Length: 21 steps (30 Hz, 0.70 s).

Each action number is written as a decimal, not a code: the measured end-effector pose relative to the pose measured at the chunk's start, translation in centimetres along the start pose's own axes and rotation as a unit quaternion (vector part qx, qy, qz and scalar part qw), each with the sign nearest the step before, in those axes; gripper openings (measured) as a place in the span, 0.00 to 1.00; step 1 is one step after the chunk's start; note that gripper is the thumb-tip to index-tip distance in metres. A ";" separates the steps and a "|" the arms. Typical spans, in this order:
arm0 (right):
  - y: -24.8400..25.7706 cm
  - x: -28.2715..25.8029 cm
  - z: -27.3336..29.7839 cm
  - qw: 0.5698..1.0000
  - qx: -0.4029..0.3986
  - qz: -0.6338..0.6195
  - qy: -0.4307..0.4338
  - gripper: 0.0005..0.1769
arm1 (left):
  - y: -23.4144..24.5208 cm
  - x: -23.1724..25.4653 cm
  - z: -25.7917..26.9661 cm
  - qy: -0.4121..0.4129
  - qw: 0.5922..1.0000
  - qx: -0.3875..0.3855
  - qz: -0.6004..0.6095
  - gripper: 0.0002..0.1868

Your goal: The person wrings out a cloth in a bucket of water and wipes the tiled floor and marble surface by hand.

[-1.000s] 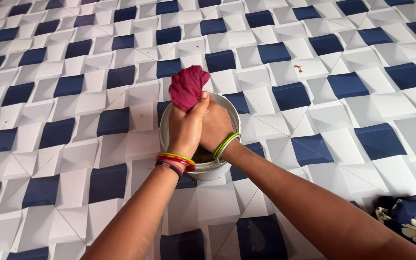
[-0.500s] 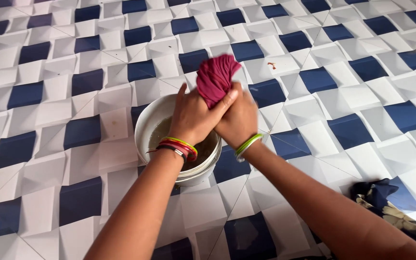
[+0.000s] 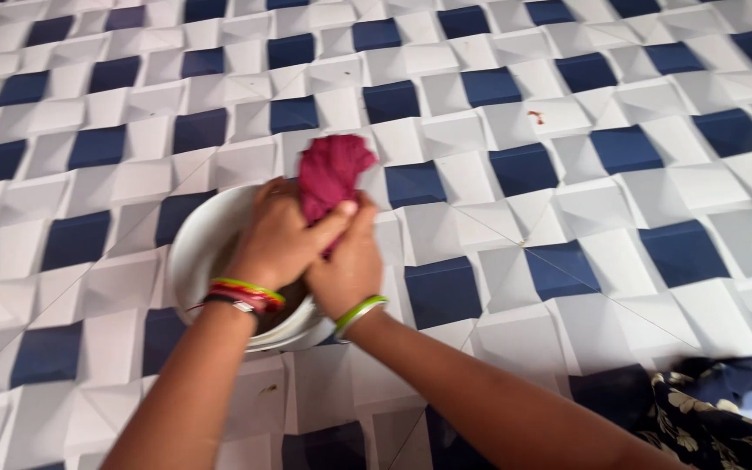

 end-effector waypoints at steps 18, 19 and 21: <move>15.1 2.0 -9.7 0.904 -0.342 0.253 -0.033 0.44 | 1.1 -0.9 -0.1 0.279 0.960 -0.015 -0.026 0.36; 18.5 1.8 -10.1 0.888 -0.353 0.291 -0.043 0.43 | 0.1 -0.1 -1.3 0.267 0.961 -0.060 -0.035 0.33; 23.9 1.4 -10.4 0.864 -0.368 0.344 -0.007 0.34 | -1.9 2.3 -3.5 0.220 0.969 -0.093 -0.061 0.31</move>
Point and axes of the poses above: each hand's wrist, its own z-axis away from the middle knuckle, its own y-axis out of the back of the hand, x = y × z, the point moved 4 cm from there along -z, towards the middle knuckle, and after that the axes turned 15 degrees about -x, right-handed, at the moved point
